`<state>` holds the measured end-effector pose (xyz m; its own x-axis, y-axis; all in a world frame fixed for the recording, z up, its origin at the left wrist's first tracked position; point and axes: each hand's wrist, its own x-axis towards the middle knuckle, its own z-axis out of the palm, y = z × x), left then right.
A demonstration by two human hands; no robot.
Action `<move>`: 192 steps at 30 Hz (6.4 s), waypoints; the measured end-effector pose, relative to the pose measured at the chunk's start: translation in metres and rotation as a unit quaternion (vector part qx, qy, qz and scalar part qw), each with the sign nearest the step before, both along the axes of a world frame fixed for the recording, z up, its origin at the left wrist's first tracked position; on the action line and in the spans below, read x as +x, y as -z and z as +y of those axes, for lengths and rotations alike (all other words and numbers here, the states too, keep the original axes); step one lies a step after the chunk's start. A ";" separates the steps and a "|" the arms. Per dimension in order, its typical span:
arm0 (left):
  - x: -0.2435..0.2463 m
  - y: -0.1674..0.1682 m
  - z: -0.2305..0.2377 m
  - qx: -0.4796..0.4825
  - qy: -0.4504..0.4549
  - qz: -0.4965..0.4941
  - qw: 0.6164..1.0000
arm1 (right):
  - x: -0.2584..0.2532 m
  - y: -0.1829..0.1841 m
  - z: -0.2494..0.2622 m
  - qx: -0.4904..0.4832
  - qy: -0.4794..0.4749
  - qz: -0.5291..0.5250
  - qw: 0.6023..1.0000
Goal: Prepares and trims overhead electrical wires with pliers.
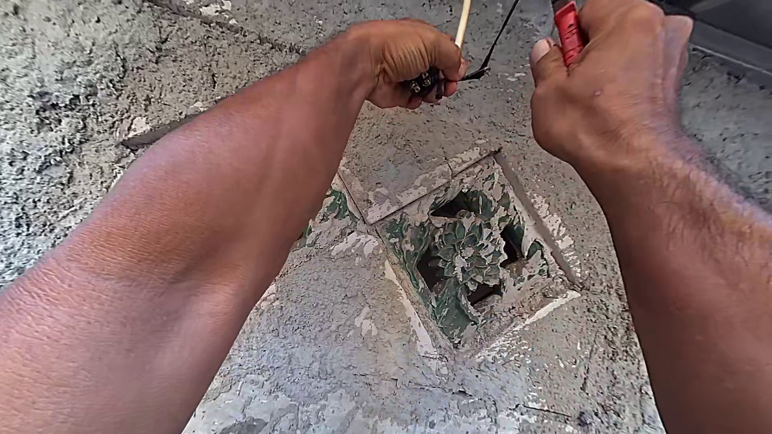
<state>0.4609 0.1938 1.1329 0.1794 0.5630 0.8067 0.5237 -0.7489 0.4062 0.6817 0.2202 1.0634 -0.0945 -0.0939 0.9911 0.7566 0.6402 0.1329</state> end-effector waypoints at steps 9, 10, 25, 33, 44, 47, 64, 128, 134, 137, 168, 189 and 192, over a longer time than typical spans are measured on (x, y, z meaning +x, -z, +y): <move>0.001 0.003 -0.005 0.018 -0.058 0.036 0.998 | 0.012 0.004 0.005 -0.031 -0.011 -0.002 0.999; 0.001 0.003 -0.003 0.022 -0.067 0.036 0.997 | 0.014 0.003 0.009 -0.043 -0.006 -0.004 0.999; 0.000 0.003 -0.006 0.026 -0.118 0.048 0.992 | 0.035 0.014 0.049 -0.108 0.203 -0.063 0.971; 0.001 -0.001 -0.016 0.017 -0.125 0.057 0.990 | 0.008 -0.003 0.037 -0.131 0.161 -0.037 0.977; -0.002 -0.013 -0.024 0.044 -0.171 0.074 0.981 | -0.015 -0.013 -0.007 -0.017 0.012 0.003 1.000; -0.004 -0.012 -0.023 0.045 -0.176 0.075 0.980 | -0.016 0.007 -0.009 0.056 -0.014 -0.034 0.998; -0.011 0.014 -0.010 -0.003 -0.001 -0.011 1.000 | -0.009 0.068 0.077 -0.033 0.225 -0.129 0.965; -0.025 0.020 -0.015 0.008 -0.051 0.005 0.999 | -0.040 0.056 0.041 -0.165 -0.071 -0.113 0.977; -0.025 0.019 -0.015 -0.001 -0.068 0.005 0.998 | -0.046 0.052 0.045 -0.150 -0.024 -0.080 0.985; -0.026 0.017 -0.014 -0.007 -0.073 0.015 0.997 | -0.046 0.045 0.045 -0.139 -0.011 -0.072 0.988; -0.009 0.010 -0.015 -0.001 -0.175 0.028 0.984 | -0.039 0.059 0.042 -0.011 0.242 -0.079 0.967; -0.017 0.001 -0.040 0.001 -0.237 0.086 0.968 | -0.026 0.022 0.014 -0.008 0.108 -0.080 0.991; -0.016 0.002 -0.041 0.008 -0.266 0.093 0.959 | -0.027 0.027 0.013 0.009 0.103 -0.082 0.991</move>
<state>0.4453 0.1530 1.1310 0.0111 0.6031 0.7976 0.8959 -0.3603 0.2600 0.6546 0.2328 1.0365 -0.2740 -0.0739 0.9589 0.8378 0.4712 0.2757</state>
